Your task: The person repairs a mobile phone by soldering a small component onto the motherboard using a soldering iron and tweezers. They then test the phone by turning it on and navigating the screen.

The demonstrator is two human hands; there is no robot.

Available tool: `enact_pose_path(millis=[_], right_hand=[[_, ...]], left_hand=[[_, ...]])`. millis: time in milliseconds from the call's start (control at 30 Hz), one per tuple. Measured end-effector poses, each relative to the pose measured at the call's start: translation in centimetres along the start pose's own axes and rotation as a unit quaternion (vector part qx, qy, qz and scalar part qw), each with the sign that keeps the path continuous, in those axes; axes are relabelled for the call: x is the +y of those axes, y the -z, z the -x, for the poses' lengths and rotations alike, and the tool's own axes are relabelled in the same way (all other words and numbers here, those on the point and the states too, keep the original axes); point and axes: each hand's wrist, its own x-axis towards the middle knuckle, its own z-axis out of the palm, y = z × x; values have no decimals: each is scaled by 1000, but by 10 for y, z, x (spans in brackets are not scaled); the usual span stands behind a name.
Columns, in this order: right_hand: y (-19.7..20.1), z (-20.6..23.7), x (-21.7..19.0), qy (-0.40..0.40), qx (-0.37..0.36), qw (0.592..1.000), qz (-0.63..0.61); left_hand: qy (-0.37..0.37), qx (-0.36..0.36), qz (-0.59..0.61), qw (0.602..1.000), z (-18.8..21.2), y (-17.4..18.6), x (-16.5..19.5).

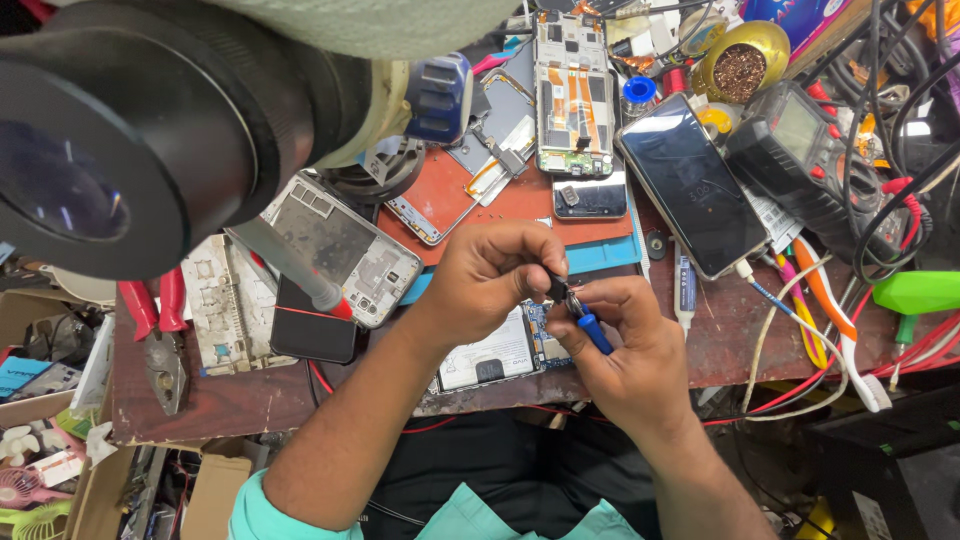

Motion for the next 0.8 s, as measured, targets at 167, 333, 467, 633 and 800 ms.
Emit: enact_pose_path(millis=[167,333,467,633,800], right_hand=[[5,1,6,-15,-32,997,-69],[4,-5,5,34,81,991,97],[1,-8,0,57,130,982,124],[2,-10,-8,94,131,969,186],[-1,-13,-13,71,123,977,157]], left_hand=[[20,-1,16,1000,-1,0,5],[-132,79,-266,952,-10,-15,12],[-246,95,-502,824,-8,-32,18],[-249,113,-538,797,-10,-38,18],[-230,103,-503,827,-10,-33,18]])
